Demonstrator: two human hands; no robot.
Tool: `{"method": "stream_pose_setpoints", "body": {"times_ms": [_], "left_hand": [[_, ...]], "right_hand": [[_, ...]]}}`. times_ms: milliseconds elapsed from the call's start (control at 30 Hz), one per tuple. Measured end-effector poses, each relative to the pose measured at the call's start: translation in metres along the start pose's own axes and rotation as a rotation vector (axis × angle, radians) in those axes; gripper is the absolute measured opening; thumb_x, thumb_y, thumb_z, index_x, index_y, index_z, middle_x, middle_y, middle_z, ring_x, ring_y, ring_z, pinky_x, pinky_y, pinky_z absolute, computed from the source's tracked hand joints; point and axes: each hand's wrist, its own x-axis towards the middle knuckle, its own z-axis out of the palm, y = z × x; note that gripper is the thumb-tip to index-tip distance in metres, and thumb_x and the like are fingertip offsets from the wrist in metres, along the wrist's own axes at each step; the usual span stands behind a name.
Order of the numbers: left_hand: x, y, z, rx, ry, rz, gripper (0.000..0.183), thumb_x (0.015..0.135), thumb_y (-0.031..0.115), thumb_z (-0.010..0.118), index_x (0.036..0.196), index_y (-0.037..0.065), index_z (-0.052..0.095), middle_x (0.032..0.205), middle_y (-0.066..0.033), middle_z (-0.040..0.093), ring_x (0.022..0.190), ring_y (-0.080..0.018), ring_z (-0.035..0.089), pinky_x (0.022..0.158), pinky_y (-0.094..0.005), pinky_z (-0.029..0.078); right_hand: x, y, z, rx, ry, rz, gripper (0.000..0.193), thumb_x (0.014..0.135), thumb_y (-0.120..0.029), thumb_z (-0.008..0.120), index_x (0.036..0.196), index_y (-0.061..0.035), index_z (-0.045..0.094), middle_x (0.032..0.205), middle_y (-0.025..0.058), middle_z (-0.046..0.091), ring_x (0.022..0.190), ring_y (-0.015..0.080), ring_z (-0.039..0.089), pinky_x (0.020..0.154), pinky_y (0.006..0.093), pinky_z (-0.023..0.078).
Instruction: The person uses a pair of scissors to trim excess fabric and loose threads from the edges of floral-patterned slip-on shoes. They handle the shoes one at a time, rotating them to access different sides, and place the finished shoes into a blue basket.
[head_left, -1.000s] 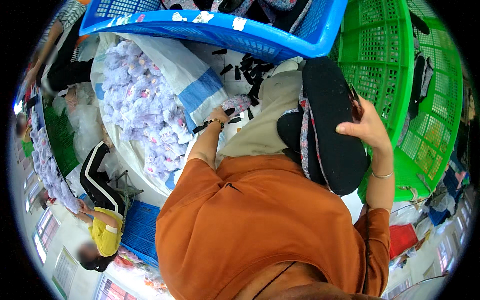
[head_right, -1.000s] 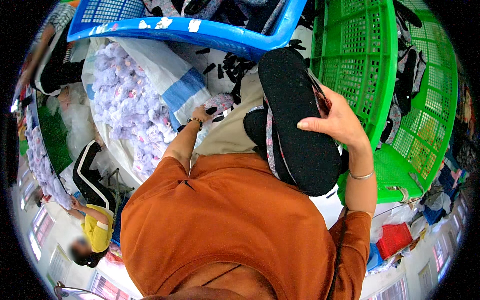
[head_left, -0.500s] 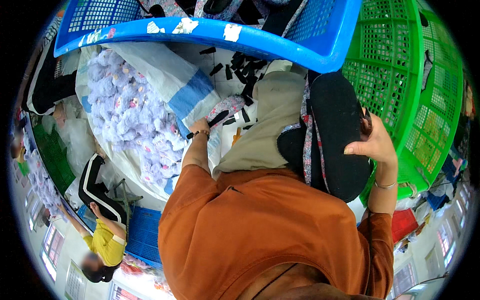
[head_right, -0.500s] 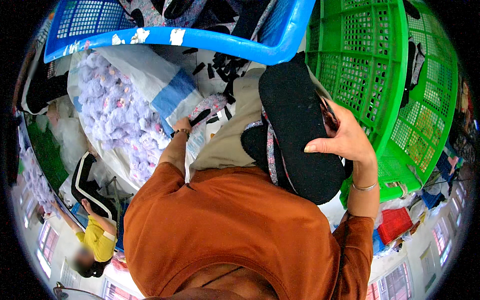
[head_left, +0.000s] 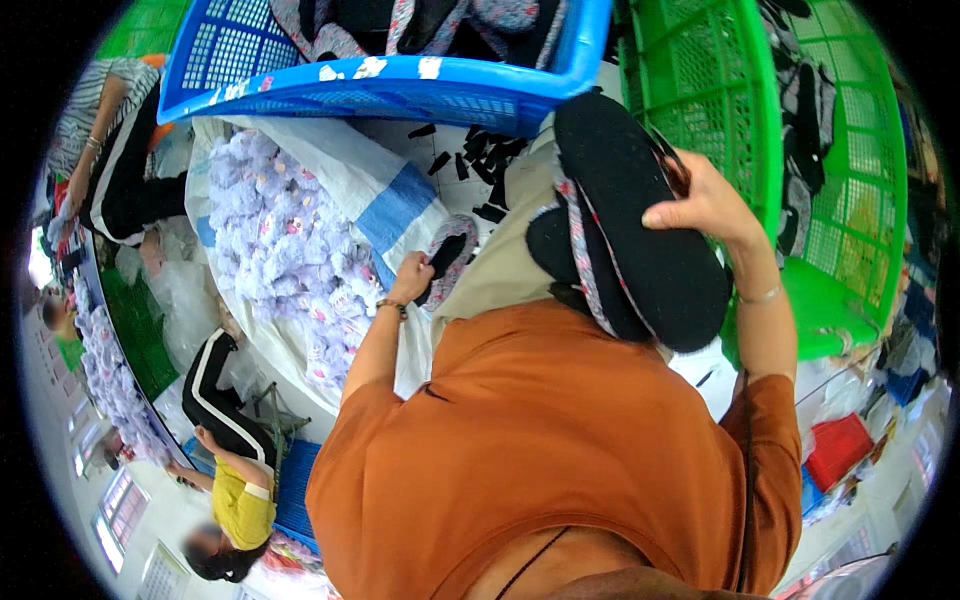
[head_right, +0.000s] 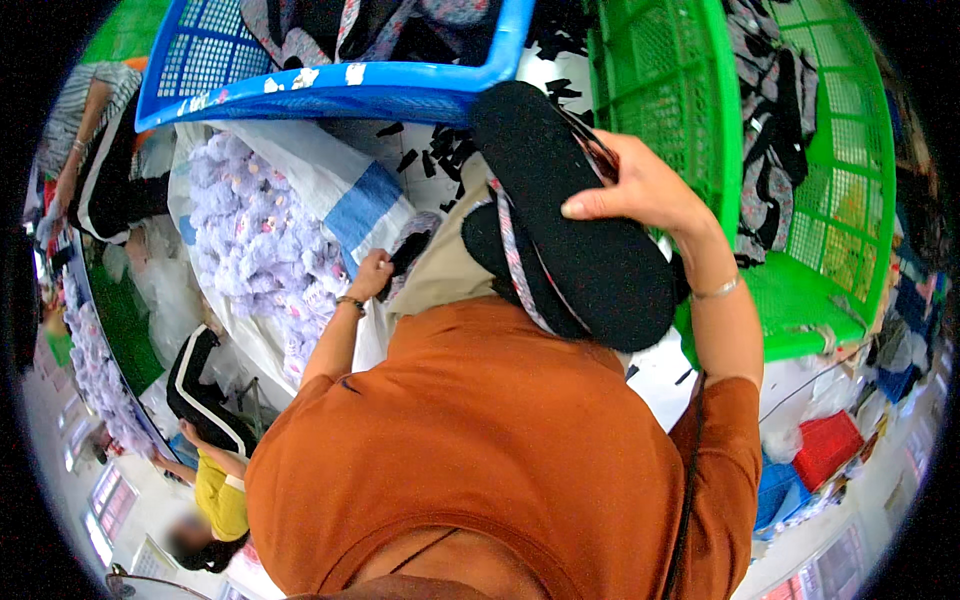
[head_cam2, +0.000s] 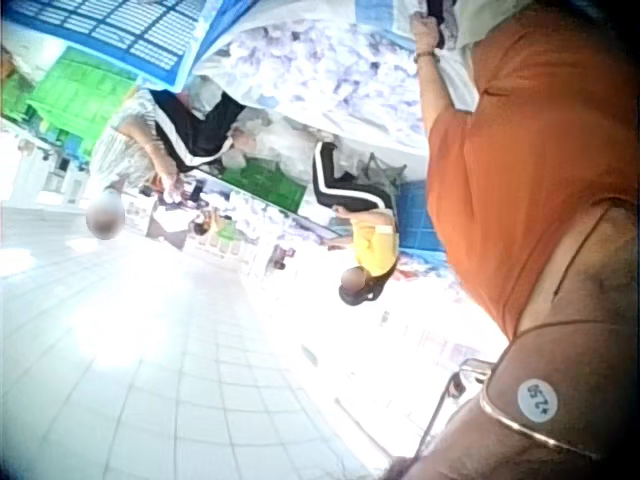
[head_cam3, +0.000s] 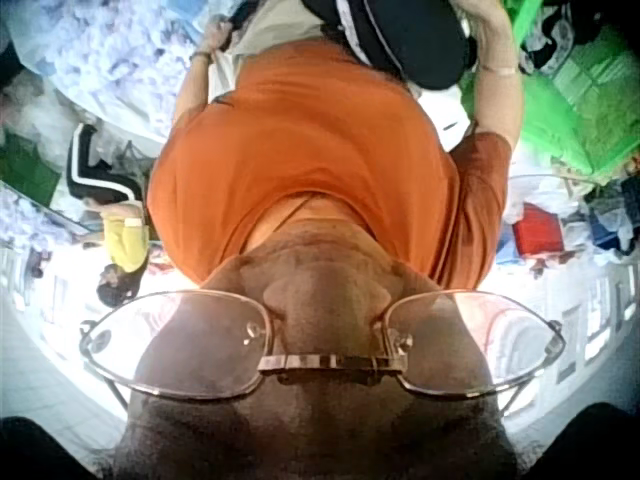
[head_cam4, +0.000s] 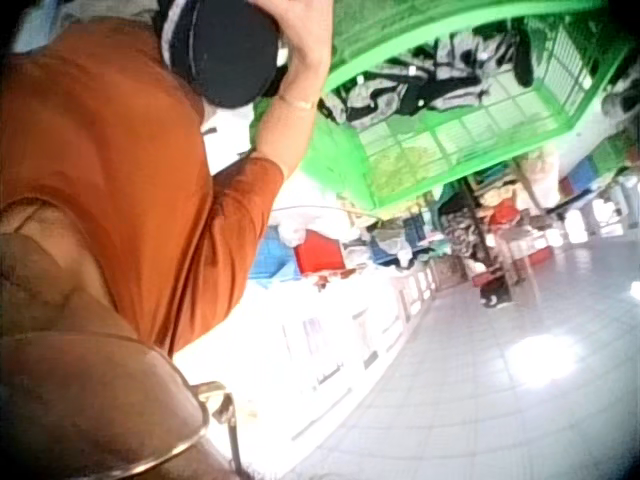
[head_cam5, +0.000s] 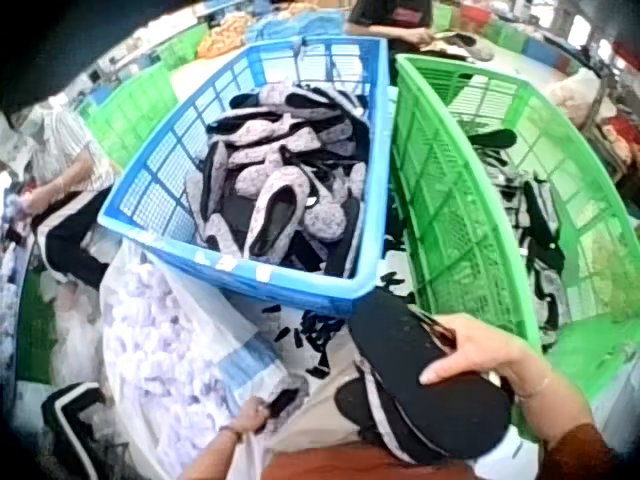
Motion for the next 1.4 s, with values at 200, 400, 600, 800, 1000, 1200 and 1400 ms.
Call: {"method": "stream_pose_setpoints", "body": {"times_ms": [200,400,600,800,1000,1200,1400], "left_hand": [[-0.061,0.135,-0.128,-0.487,0.068,0.265,0.002,0.079,0.003,0.047,0.080,0.001,0.048,0.120,-0.0129,0.053,0.109,-0.0218,0.050,0.095,-0.0302,0.036],[-0.131,0.281,-0.169,-0.677,-0.036,0.663,0.013,0.079,0.015,0.054,0.073,0.003,0.050,0.131,-0.0204,0.045,0.135,-0.0347,0.026,0.105,-0.0436,0.024],[-0.143,0.306,-0.156,-0.810,-0.229,0.725,0.017,0.072,0.019,0.058,0.069,0.003,0.053,0.126,-0.0229,0.049,0.128,-0.0384,0.036,0.105,-0.0474,0.024],[-0.148,0.335,-0.157,-0.796,-0.431,0.894,0.017,0.074,0.017,0.061,0.071,0.001,0.054,0.125,-0.0261,0.049,0.127,-0.0406,0.037,0.105,-0.0513,0.026],[-0.088,0.361,-0.109,0.528,-0.195,1.012,0.014,0.072,0.000,0.051,0.085,-0.001,0.056,0.107,-0.0157,0.055,0.100,-0.0325,0.055,0.082,-0.0365,0.046],[-0.101,0.378,-0.103,0.519,-0.267,1.040,0.023,0.069,-0.002,0.058,0.091,0.001,0.057,0.113,-0.0136,0.054,0.104,-0.0331,0.053,0.086,-0.0374,0.044],[-0.081,0.414,-0.128,-0.226,-0.125,0.867,0.055,0.079,0.010,0.067,0.128,0.003,0.044,0.131,-0.0092,0.047,0.119,-0.0197,0.046,0.098,-0.0338,0.038]], "right_hand": [[-0.022,-0.014,-0.012,0.161,0.217,-0.212,0.057,0.063,-0.021,0.080,0.106,0.0048,0.052,0.094,0.0033,0.056,0.082,0.0098,0.054,0.073,0.0240,0.047],[-0.034,-0.011,-0.018,0.259,0.341,-0.403,0.042,0.072,-0.021,0.076,0.099,0.0030,0.054,0.090,0.0029,0.057,0.076,0.0078,0.055,0.067,0.0203,0.047],[-0.043,-0.006,-0.057,0.149,0.455,-0.568,0.031,0.073,-0.021,0.077,0.090,-0.0046,0.057,0.080,-0.0048,0.050,0.073,0.0059,0.047,0.071,0.0204,0.042],[-0.069,-0.014,-0.071,0.118,0.509,-0.700,0.028,0.076,-0.018,0.073,0.095,-0.0019,0.059,0.085,-0.0017,0.059,0.076,0.0072,0.053,0.068,0.0232,0.045],[-0.064,-0.017,-0.058,0.068,0.457,-0.781,0.048,0.075,-0.017,0.075,0.113,0.0030,0.052,0.101,0.0038,0.059,0.090,0.0099,0.054,0.081,0.0254,0.045],[-0.060,-0.017,-0.044,-0.151,0.601,-0.823,0.040,0.071,-0.018,0.079,0.098,-0.0014,0.055,0.080,-0.0048,0.046,0.071,0.0063,0.041,0.062,0.0211,0.037],[-0.075,-0.035,-0.010,-0.037,0.593,-1.022,0.043,0.074,-0.008,0.076,0.109,0.0005,0.053,0.093,-0.0003,0.058,0.083,0.0064,0.051,0.074,0.0229,0.045]]}}
